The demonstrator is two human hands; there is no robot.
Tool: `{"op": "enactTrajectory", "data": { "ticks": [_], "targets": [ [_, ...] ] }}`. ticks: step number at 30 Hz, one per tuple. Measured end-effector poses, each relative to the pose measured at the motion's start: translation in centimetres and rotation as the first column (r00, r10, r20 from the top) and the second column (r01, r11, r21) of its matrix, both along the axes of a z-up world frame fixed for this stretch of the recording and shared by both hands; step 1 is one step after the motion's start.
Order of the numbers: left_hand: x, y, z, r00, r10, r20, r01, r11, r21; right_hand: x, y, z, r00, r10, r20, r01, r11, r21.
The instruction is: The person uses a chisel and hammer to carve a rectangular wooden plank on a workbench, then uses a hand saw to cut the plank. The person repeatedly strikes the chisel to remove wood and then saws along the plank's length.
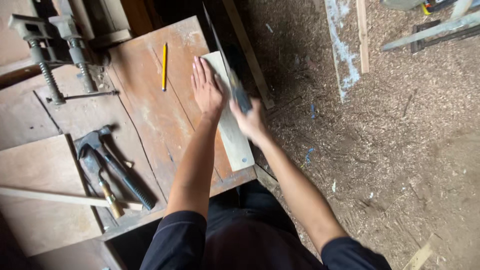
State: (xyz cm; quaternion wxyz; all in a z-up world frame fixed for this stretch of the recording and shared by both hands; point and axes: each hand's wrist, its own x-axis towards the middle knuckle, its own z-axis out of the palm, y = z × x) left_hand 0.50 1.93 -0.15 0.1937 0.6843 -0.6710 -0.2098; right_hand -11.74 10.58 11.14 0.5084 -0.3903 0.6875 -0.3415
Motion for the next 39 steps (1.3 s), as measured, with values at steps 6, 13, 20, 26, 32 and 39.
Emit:
{"op": "enactTrajectory", "data": {
  "ticks": [6, 13, 20, 26, 32, 39],
  "targets": [
    [-0.5, -0.7, 0.2, 0.999, -0.029, -0.016, 0.028, 0.999, -0.027, -2.4, 10.0, 5.8, 0.994, 0.107, -0.016, -0.108, 0.994, -0.031],
    [0.6, -1.0, 0.1, 0.998, -0.034, 0.060, 0.039, 0.996, -0.077, -3.1, -5.2, -1.2, 0.960, -0.145, 0.240, 0.102, 0.978, 0.180],
    [-0.8, -0.1, -0.1, 0.999, -0.016, 0.037, 0.016, 1.000, -0.001, -0.1, 2.3, 2.3, 0.999, -0.018, -0.033, 0.020, 0.996, 0.082],
    [-0.6, -0.6, -0.3, 0.999, -0.030, 0.016, 0.030, 0.998, -0.049, -1.6, 8.6, 4.1, 0.998, 0.058, 0.032, -0.057, 0.998, -0.041],
    [0.2, -0.8, 0.3, 1.000, -0.022, 0.019, 0.023, 0.999, -0.041, -0.3, -5.3, -0.5, 0.987, -0.101, 0.125, 0.080, 0.983, 0.163],
    [-0.3, 0.2, 0.1, 1.000, -0.017, 0.017, 0.018, 0.998, -0.058, -0.3, 6.0, 1.3, 1.000, -0.029, -0.007, 0.028, 0.999, -0.034]
  ]
}}
